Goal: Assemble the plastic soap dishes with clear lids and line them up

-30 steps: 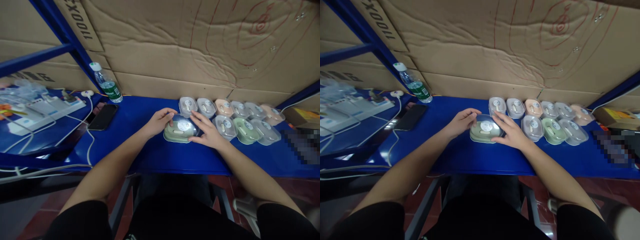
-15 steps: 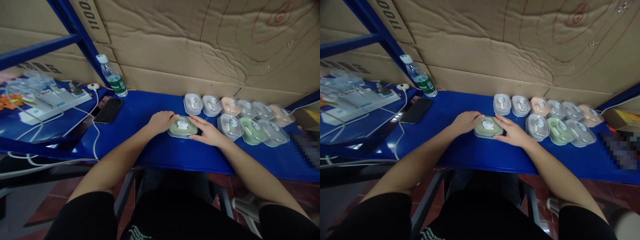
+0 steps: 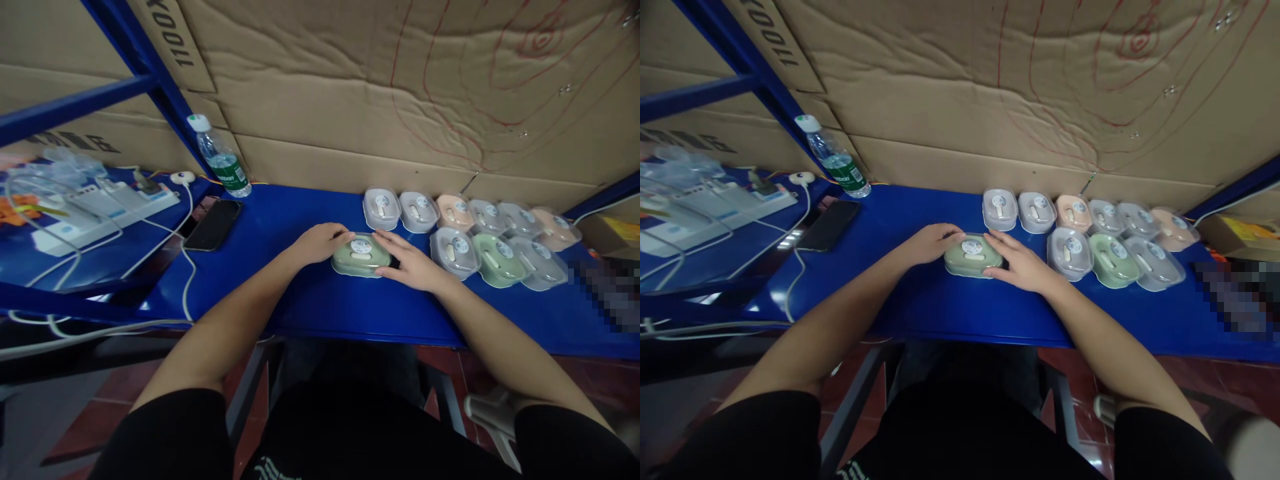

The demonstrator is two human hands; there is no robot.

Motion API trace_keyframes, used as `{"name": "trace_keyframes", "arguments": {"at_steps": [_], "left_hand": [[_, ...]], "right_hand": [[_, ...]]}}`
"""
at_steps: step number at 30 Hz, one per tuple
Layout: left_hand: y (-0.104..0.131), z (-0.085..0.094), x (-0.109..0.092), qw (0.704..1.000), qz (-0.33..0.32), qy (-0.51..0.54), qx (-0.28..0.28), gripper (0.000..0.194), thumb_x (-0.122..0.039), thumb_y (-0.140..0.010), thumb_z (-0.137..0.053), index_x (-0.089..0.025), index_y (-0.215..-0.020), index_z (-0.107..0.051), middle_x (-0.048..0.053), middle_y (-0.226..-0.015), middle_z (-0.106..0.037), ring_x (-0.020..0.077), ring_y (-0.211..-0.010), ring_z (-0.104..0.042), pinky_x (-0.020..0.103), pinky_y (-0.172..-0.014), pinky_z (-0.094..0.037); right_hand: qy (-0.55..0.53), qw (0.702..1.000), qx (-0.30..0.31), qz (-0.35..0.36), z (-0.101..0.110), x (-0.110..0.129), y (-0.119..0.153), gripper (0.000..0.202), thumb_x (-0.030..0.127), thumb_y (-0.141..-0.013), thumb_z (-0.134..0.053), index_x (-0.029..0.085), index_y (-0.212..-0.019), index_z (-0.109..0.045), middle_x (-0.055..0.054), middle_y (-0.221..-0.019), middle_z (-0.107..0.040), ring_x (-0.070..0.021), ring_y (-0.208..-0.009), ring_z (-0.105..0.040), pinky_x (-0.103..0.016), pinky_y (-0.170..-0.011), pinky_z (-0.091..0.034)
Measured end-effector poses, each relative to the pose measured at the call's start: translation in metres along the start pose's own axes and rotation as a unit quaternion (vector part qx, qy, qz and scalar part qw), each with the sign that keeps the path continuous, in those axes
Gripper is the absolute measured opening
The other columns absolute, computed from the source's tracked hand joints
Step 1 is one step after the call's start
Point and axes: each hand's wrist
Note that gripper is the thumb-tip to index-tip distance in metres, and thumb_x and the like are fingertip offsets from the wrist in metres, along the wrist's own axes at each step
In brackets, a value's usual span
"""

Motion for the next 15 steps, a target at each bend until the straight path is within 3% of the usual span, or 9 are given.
{"name": "trace_keyframes", "arguments": {"at_steps": [5, 9, 12, 15], "left_hand": [[0.003, 0.022, 0.014, 0.987, 0.121, -0.092, -0.044, 0.054, -0.066, -0.101, -0.043, -0.023, -0.105, -0.075, 0.01, -0.108, -0.08, 0.0281, -0.102, -0.073, 0.038, -0.087, -0.052], [0.008, 0.044, 0.027, 0.952, 0.222, -0.19, -0.095, 0.063, -0.073, -0.099, -0.04, -0.022, -0.093, -0.076, 0.014, -0.103, -0.079, 0.0348, -0.102, -0.072, 0.041, -0.084, -0.053], [0.007, 0.047, 0.032, 0.944, 0.231, -0.206, -0.117, 0.072, -0.078, -0.099, -0.035, -0.021, -0.083, -0.074, 0.015, -0.097, -0.078, 0.0359, -0.099, -0.073, 0.042, -0.083, -0.054], [0.001, 0.034, 0.031, 0.961, 0.201, -0.154, -0.111, 0.078, -0.079, -0.101, -0.025, -0.022, -0.075, -0.072, 0.012, -0.086, -0.077, 0.0309, -0.093, -0.073, 0.038, -0.081, -0.053]], "right_hand": [[0.025, 0.995, -0.1, 0.003, 0.004, 0.002, -0.001, 0.067, 0.057, -0.102, -0.064, 0.033, -0.162, -0.05, -0.012, -0.164, -0.051, -0.0381, -0.149, -0.053, -0.064, -0.123, -0.046], [0.01, 0.994, -0.11, -0.008, 0.01, 0.004, 0.0, 0.059, 0.054, -0.102, -0.064, 0.033, -0.157, -0.056, -0.011, -0.156, -0.058, -0.0366, -0.142, -0.059, -0.062, -0.119, -0.052], [0.007, 0.995, -0.095, 0.0, 0.01, 0.009, 0.0, 0.057, 0.054, -0.101, -0.065, 0.033, -0.154, -0.058, -0.011, -0.154, -0.059, -0.0366, -0.142, -0.06, -0.062, -0.12, -0.051], [0.009, 0.997, -0.077, 0.007, 0.008, 0.012, -0.001, 0.055, 0.053, -0.102, -0.065, 0.032, -0.153, -0.059, -0.012, -0.156, -0.058, -0.0364, -0.143, -0.059, -0.062, -0.12, -0.051]]}}
Point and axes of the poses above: each hand's wrist, its own y-axis away from the middle knuckle, its own z-axis out of the back of the hand, x = y × z
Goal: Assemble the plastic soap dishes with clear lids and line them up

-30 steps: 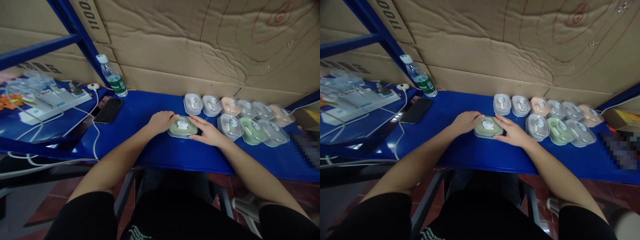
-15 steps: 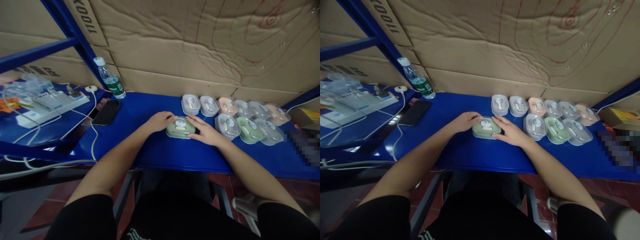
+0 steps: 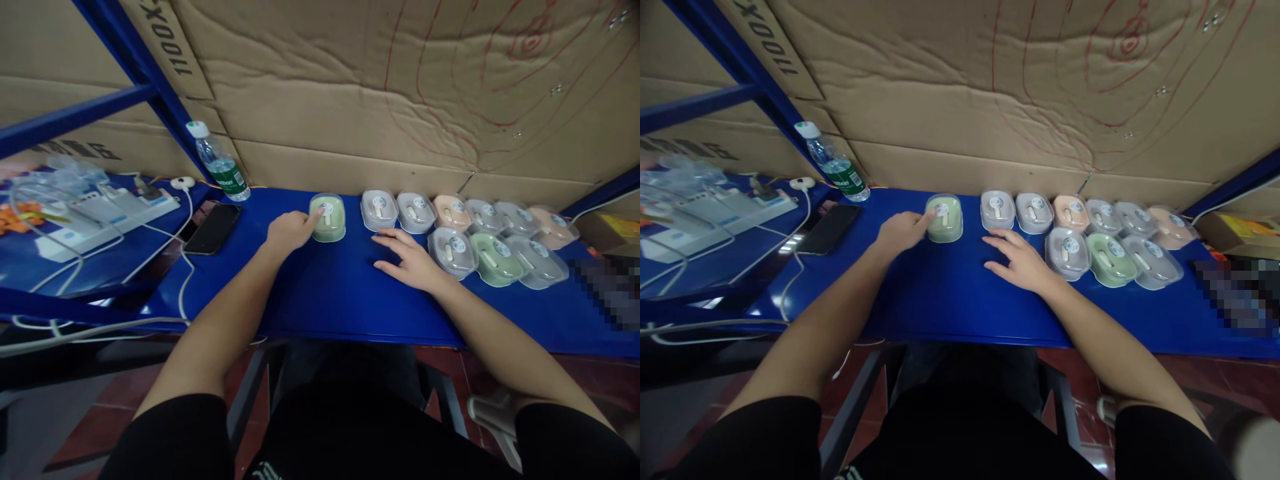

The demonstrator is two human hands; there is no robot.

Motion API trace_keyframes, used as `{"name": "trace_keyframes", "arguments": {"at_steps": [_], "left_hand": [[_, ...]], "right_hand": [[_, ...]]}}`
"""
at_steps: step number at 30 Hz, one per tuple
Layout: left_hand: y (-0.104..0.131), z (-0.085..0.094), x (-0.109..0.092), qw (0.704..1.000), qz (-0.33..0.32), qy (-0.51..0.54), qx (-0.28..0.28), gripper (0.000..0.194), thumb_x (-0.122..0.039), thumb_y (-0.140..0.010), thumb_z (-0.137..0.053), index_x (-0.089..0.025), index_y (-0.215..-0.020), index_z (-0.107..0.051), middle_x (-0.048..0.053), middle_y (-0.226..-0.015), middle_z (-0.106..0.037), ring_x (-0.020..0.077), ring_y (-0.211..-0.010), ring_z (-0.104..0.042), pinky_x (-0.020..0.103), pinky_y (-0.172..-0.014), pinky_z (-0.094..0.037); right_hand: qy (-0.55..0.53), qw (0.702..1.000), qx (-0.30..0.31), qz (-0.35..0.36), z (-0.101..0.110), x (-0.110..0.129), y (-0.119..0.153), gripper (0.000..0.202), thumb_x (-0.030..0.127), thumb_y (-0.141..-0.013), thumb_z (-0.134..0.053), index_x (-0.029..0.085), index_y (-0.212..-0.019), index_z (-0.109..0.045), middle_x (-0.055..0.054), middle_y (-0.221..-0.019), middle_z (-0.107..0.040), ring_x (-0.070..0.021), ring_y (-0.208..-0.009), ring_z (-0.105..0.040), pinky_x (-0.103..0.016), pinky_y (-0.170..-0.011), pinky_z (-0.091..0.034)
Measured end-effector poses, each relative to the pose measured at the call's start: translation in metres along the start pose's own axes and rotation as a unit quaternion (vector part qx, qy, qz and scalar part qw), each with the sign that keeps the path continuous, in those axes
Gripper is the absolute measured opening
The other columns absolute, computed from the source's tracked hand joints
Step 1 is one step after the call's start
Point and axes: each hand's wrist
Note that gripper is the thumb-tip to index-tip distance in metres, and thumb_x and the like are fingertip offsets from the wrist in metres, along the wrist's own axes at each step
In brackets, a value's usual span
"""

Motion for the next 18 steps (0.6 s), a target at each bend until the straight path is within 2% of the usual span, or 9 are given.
{"name": "trace_keyframes", "arguments": {"at_steps": [3, 5, 9, 11, 14, 16, 18], "left_hand": [[-0.001, -0.016, -0.009, 0.998, -0.035, 0.037, -0.022, 0.076, -0.076, -0.103, -0.026, -0.021, -0.077, -0.071, 0.011, -0.093, -0.077, 0.0272, -0.095, -0.072, 0.036, -0.085, -0.053], [-0.002, -0.025, -0.014, 0.996, -0.062, 0.042, -0.053, 0.067, -0.073, -0.103, -0.036, -0.021, -0.083, -0.073, 0.011, -0.109, -0.077, 0.0271, -0.106, -0.071, 0.038, -0.095, -0.053], [-0.006, -0.036, -0.02, 0.99, -0.096, 0.063, -0.084, 0.048, -0.065, -0.097, -0.063, -0.022, -0.113, -0.075, 0.012, -0.146, -0.068, 0.032, -0.134, -0.062, 0.046, -0.114, -0.047], [-0.009, -0.04, -0.022, 0.989, -0.08, 0.083, -0.091, 0.063, -0.062, -0.092, -0.073, -0.021, -0.138, -0.065, 0.015, -0.152, -0.064, 0.0344, -0.139, -0.06, 0.05, -0.116, -0.045], [-0.014, -0.043, -0.022, 0.989, -0.081, 0.095, -0.078, 0.1, -0.06, -0.086, -0.08, -0.021, -0.166, -0.034, 0.019, -0.161, -0.055, 0.0365, -0.144, -0.057, 0.052, -0.117, -0.044], [-0.016, -0.044, -0.021, 0.989, -0.119, 0.071, -0.059, 0.104, -0.063, -0.087, -0.078, -0.026, -0.17, -0.027, 0.018, -0.169, -0.047, 0.0375, -0.152, -0.049, 0.054, -0.121, -0.039], [-0.018, -0.045, -0.02, 0.985, -0.16, 0.051, -0.043, 0.097, -0.064, -0.089, -0.075, -0.029, -0.168, -0.032, 0.014, -0.171, -0.044, 0.0362, -0.157, -0.043, 0.055, -0.125, -0.034]], "right_hand": [[0.008, 1.0, 0.013, 0.005, -0.001, 0.0, 0.0, 0.054, 0.05, -0.102, -0.067, 0.03, -0.152, -0.06, -0.013, -0.157, -0.057, -0.0364, -0.144, -0.058, -0.062, -0.119, -0.051], [0.012, 1.0, 0.02, 0.009, -0.001, -0.002, 0.0, 0.054, 0.049, -0.101, -0.068, 0.029, -0.151, -0.061, -0.015, -0.156, -0.057, -0.0365, -0.143, -0.059, -0.062, -0.119, -0.051], [0.014, 0.999, 0.03, 0.013, -0.005, -0.007, 0.001, 0.053, 0.046, -0.1, -0.07, 0.027, -0.149, -0.063, -0.015, -0.156, -0.058, -0.0364, -0.144, -0.058, -0.063, -0.119, -0.05], [0.016, 0.999, 0.031, 0.016, -0.007, -0.008, 0.001, 0.052, 0.045, -0.1, -0.07, 0.026, -0.148, -0.063, -0.016, -0.156, -0.058, -0.0358, -0.144, -0.058, -0.063, -0.119, -0.05], [0.012, 0.999, 0.033, 0.02, -0.01, -0.009, 0.001, 0.052, 0.047, -0.1, -0.07, 0.028, -0.148, -0.063, -0.016, -0.156, -0.058, -0.0347, -0.144, -0.059, -0.062, -0.118, -0.051], [0.009, 0.999, 0.035, 0.019, -0.011, -0.011, 0.001, 0.052, 0.048, -0.1, -0.07, 0.028, -0.148, -0.064, -0.016, -0.156, -0.058, -0.0346, -0.144, -0.059, -0.062, -0.118, -0.052], [0.007, 0.999, 0.037, 0.016, -0.012, -0.013, 0.0, 0.053, 0.047, -0.1, -0.07, 0.027, -0.148, -0.064, -0.017, -0.156, -0.058, -0.0349, -0.144, -0.059, -0.063, -0.118, -0.051]]}}
Point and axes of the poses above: each hand's wrist, its own y-axis away from the middle knuckle, its own z-axis out of the back of the hand, x = y × z
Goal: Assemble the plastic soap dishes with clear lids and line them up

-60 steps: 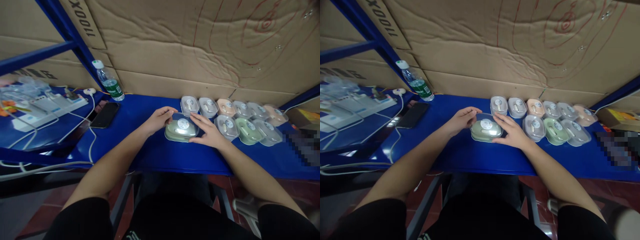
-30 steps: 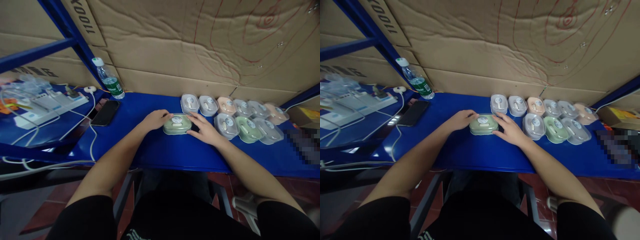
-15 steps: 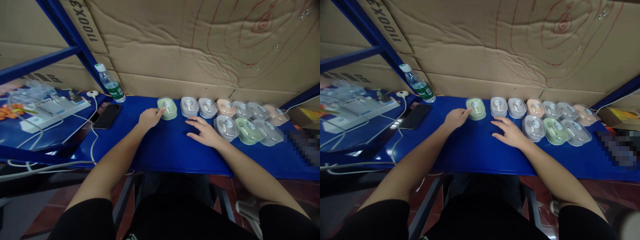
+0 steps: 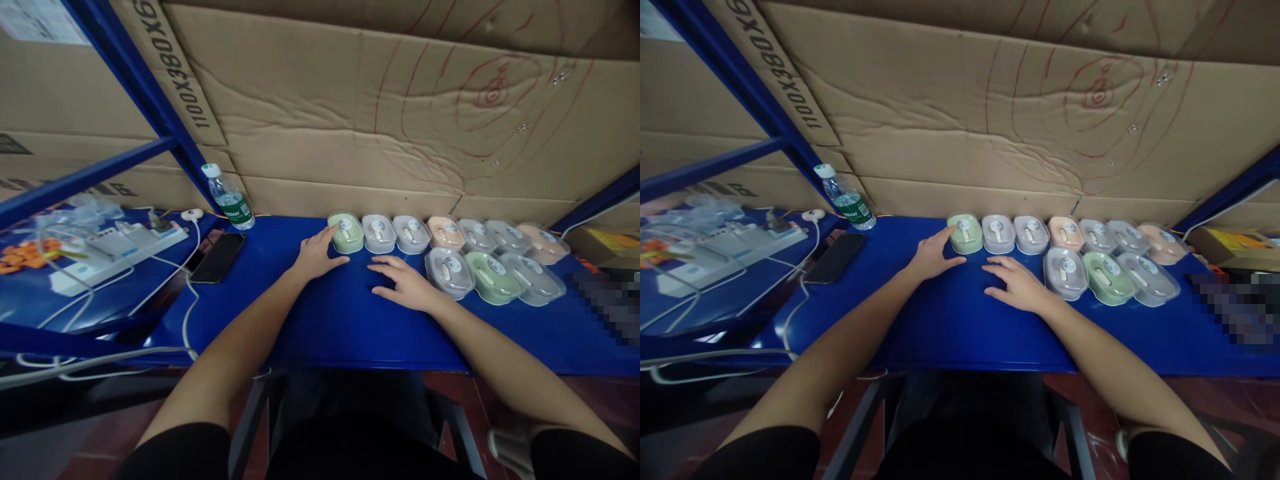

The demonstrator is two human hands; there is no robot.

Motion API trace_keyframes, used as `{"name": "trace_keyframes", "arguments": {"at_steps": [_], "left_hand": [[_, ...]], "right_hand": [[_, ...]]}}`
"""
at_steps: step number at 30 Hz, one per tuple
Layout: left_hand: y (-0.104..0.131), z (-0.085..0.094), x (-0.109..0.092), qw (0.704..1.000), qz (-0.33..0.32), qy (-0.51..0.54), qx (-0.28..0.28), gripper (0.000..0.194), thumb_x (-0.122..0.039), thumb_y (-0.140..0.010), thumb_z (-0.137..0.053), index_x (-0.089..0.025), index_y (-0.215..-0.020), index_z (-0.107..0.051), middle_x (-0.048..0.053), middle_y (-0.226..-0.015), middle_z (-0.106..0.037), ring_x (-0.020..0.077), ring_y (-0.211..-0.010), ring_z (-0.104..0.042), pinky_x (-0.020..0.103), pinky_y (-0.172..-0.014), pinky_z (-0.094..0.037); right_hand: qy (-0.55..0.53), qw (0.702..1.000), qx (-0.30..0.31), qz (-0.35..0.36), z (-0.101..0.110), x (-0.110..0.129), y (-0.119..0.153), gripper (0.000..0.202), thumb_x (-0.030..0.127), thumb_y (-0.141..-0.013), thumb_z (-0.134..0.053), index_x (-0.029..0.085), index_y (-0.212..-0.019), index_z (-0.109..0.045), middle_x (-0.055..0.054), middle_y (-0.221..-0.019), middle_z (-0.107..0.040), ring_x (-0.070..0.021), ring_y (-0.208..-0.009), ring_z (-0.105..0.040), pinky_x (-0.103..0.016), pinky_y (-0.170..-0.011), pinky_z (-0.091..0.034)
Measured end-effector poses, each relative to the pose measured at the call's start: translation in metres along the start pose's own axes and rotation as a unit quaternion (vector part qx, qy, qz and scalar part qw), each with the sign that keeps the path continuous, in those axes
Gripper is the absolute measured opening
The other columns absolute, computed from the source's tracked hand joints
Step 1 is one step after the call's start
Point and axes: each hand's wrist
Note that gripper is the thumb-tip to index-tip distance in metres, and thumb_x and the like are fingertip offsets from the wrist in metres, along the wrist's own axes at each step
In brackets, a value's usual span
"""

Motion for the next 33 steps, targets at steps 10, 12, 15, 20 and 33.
{"name": "trace_keyframes", "arguments": {"at_steps": [10, 12, 15, 20, 33], "left_hand": [[-0.006, -0.002, -0.004, 0.999, -0.03, 0.0, 0.012, 0.09, -0.065, -0.093, -0.068, -0.026, -0.167, -0.035, 0.016, -0.168, -0.048, 0.0348, -0.154, -0.047, 0.052, -0.123, -0.036], [-0.011, 0.001, -0.008, 1.0, -0.028, -0.008, 0.01, 0.089, -0.065, -0.09, -0.072, -0.025, -0.163, -0.041, 0.016, -0.159, -0.058, 0.0373, -0.148, -0.054, 0.053, -0.12, -0.039], [-0.019, 0.003, -0.016, 0.999, -0.028, -0.028, 0.017, 0.084, -0.058, -0.092, -0.072, -0.022, -0.161, -0.043, 0.019, -0.155, -0.062, 0.0398, -0.143, -0.058, 0.054, -0.116, -0.042], [-0.026, 0.003, -0.021, 0.998, -0.037, -0.019, 0.046, 0.095, -0.059, -0.095, -0.066, -0.023, -0.171, -0.023, 0.02, -0.17, -0.043, 0.0414, -0.151, -0.049, 0.058, -0.118, -0.041], [-0.013, 0.002, 0.02, 0.982, 0.034, -0.144, 0.117, 0.089, -0.077, -0.099, -0.037, -0.019, -0.167, -0.041, 0.02, -0.178, -0.027, 0.0403, -0.166, -0.022, 0.063, -0.131, -0.022]], "right_hand": [[0.034, 0.999, -0.022, -0.006, -0.002, 0.005, -0.005, 0.051, 0.046, -0.101, -0.067, 0.029, -0.149, -0.063, -0.015, -0.152, -0.063, -0.0352, -0.14, -0.062, -0.064, -0.115, -0.053], [0.067, 0.997, -0.037, -0.005, 0.008, 0.009, -0.004, 0.051, 0.047, -0.103, -0.064, 0.029, -0.15, -0.061, -0.015, -0.152, -0.063, -0.0356, -0.14, -0.062, -0.064, -0.115, -0.053], [0.123, 0.99, -0.069, -0.029, 0.034, 0.008, -0.005, 0.059, 0.051, -0.103, -0.061, 0.026, -0.155, -0.056, -0.017, -0.152, -0.063, -0.039, -0.14, -0.06, -0.067, -0.115, -0.05], [0.16, 0.978, -0.107, -0.086, 0.071, -0.001, -0.025, 0.074, 0.058, -0.097, -0.065, 0.023, -0.16, -0.05, -0.019, -0.153, -0.062, -0.0458, -0.139, -0.058, -0.072, -0.115, -0.046], [0.07, 0.994, -0.082, -0.013, 0.001, -0.006, -0.023, 0.038, 0.046, -0.104, -0.061, 0.022, -0.131, -0.074, -0.013, -0.129, -0.077, -0.0297, -0.124, -0.07, -0.054, -0.111, -0.055]]}}
Point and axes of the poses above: each hand's wrist, its own y-axis away from the middle knuckle, its own z-axis out of the back of the hand, x = y × z
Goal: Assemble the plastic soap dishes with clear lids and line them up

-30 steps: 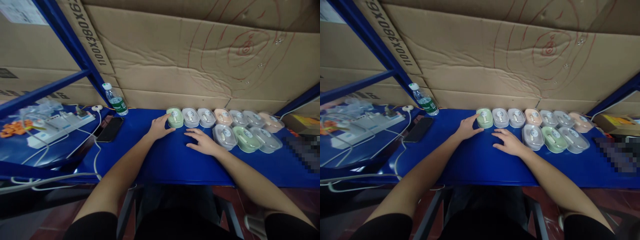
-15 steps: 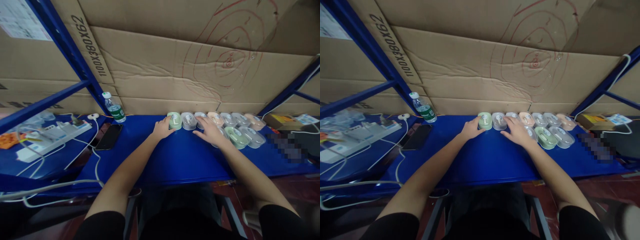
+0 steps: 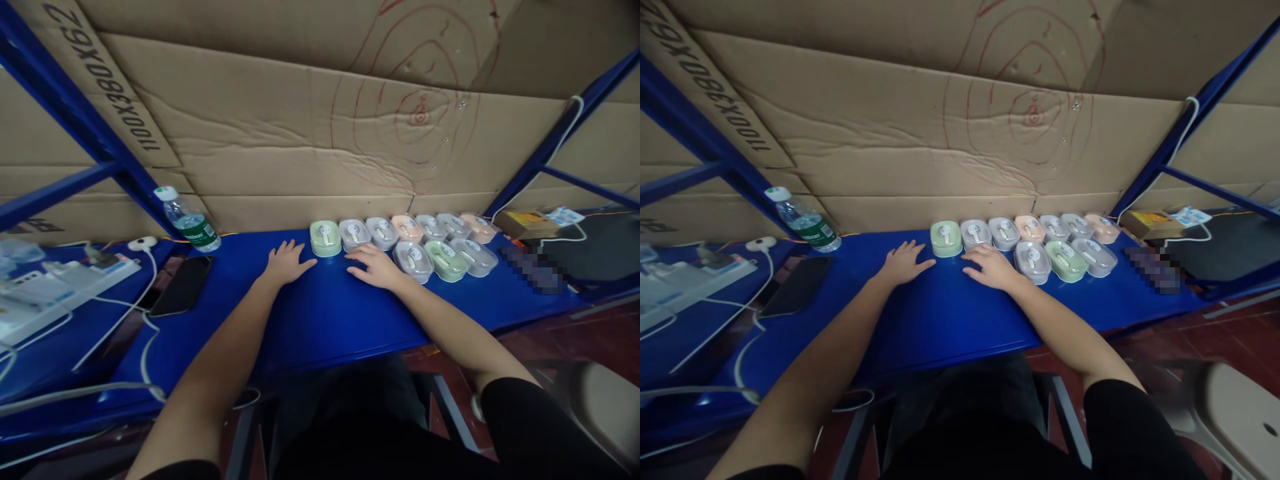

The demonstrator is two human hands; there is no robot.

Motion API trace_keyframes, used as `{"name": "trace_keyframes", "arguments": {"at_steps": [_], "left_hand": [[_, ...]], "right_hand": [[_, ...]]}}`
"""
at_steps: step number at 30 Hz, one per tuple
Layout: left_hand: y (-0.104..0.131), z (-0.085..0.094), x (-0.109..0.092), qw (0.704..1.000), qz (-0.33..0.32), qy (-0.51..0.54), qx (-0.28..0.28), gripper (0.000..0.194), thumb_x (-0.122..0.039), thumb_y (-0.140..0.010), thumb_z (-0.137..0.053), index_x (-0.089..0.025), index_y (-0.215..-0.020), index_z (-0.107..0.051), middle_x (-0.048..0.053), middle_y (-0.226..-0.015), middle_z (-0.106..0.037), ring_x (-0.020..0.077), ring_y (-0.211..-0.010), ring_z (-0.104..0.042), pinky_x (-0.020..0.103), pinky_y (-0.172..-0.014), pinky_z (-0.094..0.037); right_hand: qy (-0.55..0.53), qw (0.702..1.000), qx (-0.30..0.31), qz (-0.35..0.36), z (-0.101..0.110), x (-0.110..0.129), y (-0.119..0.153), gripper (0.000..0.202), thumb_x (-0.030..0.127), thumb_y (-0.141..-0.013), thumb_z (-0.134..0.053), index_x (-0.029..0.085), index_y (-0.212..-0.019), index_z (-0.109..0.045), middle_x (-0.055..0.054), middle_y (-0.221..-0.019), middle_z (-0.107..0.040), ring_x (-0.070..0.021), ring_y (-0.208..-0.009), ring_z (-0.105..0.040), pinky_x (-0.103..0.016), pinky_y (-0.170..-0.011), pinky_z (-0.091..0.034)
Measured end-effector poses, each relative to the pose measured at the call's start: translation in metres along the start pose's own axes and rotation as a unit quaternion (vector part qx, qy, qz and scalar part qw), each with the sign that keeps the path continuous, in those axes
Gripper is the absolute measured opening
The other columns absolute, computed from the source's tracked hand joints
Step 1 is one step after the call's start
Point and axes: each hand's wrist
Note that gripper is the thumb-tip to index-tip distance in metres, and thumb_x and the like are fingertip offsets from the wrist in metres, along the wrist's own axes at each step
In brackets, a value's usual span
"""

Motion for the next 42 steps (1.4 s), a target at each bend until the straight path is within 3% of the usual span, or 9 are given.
{"name": "trace_keyframes", "arguments": {"at_steps": [4, 10, 14, 20, 28, 32, 37, 42], "left_hand": [[0.004, 0.002, -0.003, 1.0, -0.014, -0.018, 0.005, 0.088, -0.076, -0.101, -0.035, -0.018, -0.167, -0.041, 0.021, -0.178, -0.026, 0.0424, -0.166, -0.021, 0.065, -0.13, -0.022], [0.006, 0.005, -0.005, 1.0, -0.014, -0.015, 0.013, 0.088, -0.076, -0.101, -0.035, -0.019, -0.168, -0.039, 0.02, -0.178, -0.025, 0.0427, -0.166, -0.019, 0.064, -0.131, -0.021], [0.003, 0.001, -0.002, 1.0, -0.01, -0.023, 0.015, 0.088, -0.075, -0.102, -0.034, -0.017, -0.169, -0.038, 0.021, -0.179, -0.024, 0.0427, -0.166, -0.019, 0.065, -0.131, -0.021], [0.003, 0.001, -0.003, 0.999, -0.008, -0.027, 0.014, 0.086, -0.073, -0.103, -0.036, -0.018, -0.169, -0.038, 0.02, -0.179, -0.025, 0.0421, -0.166, -0.02, 0.064, -0.131, -0.021], [0.003, 0.0, -0.002, 1.0, -0.013, -0.021, 0.011, 0.085, -0.072, -0.104, -0.037, -0.017, -0.168, -0.039, 0.022, -0.178, -0.024, 0.043, -0.166, -0.019, 0.065, -0.131, -0.021], [0.004, 0.002, -0.003, 1.0, -0.013, -0.02, 0.013, 0.086, -0.073, -0.104, -0.037, -0.017, -0.169, -0.038, 0.022, -0.178, -0.024, 0.0427, -0.166, -0.019, 0.065, -0.131, -0.021], [0.007, 0.006, -0.007, 1.0, -0.01, -0.018, 0.021, 0.085, -0.072, -0.104, -0.036, -0.017, -0.169, -0.037, 0.021, -0.179, -0.024, 0.0423, -0.167, -0.018, 0.065, -0.131, -0.02], [0.008, 0.008, -0.007, 0.999, -0.012, -0.019, 0.026, 0.086, -0.072, -0.104, -0.035, -0.016, -0.17, -0.036, 0.021, -0.179, -0.022, 0.0425, -0.167, -0.017, 0.065, -0.131, -0.019]], "right_hand": [[-0.029, 0.999, 0.018, 0.009, -0.003, 0.006, -0.001, 0.035, 0.045, -0.104, -0.063, 0.025, -0.129, -0.075, -0.01, -0.121, -0.079, -0.0274, -0.116, -0.073, -0.051, -0.106, -0.058], [-0.019, 0.993, 0.109, 0.031, -0.002, -0.002, 0.0, 0.031, 0.041, -0.099, -0.073, 0.021, -0.123, -0.078, -0.012, -0.124, -0.078, -0.0297, -0.117, -0.073, -0.052, -0.107, -0.057], [-0.027, 0.995, 0.091, 0.028, -0.002, -0.005, 0.001, 0.034, 0.041, -0.101, -0.07, 0.018, -0.127, -0.077, -0.013, -0.125, -0.078, -0.0293, -0.117, -0.072, -0.051, -0.108, -0.055], [-0.028, 0.991, 0.132, 0.025, -0.001, -0.003, 0.001, 0.035, 0.04, -0.099, -0.074, 0.017, -0.125, -0.079, -0.016, -0.131, -0.076, -0.0318, -0.124, -0.071, -0.052, -0.111, -0.053], [-0.034, 0.99, 0.139, 0.011, -0.001, -0.003, 0.001, 0.038, 0.04, -0.099, -0.074, 0.019, -0.131, -0.076, -0.015, -0.134, -0.076, -0.0297, -0.126, -0.071, -0.05, -0.113, -0.052], [-0.004, 0.99, 0.142, -0.001, 0.009, 0.001, 0.0, 0.039, 0.041, -0.1, -0.072, 0.019, -0.133, -0.075, -0.014, -0.133, -0.076, -0.0302, -0.124, -0.071, -0.05, -0.111, -0.053], [0.158, 0.976, 0.096, -0.115, 0.047, 0.011, 0.003, 0.044, 0.046, -0.102, -0.064, 0.019, -0.138, -0.071, -0.016, -0.137, -0.073, -0.0367, -0.128, -0.067, -0.056, -0.11, -0.051], [0.269, 0.917, 0.063, -0.287, 0.089, 0.01, 0.012, 0.059, 0.062, -0.1, -0.059, 0.016, -0.135, -0.071, -0.022, -0.133, -0.074, -0.0442, -0.125, -0.068, -0.056, -0.095, -0.057]]}}
Point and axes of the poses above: each hand's wrist, its own y-axis away from the middle knuckle, its own z-axis out of the back of the hand, x = y × z
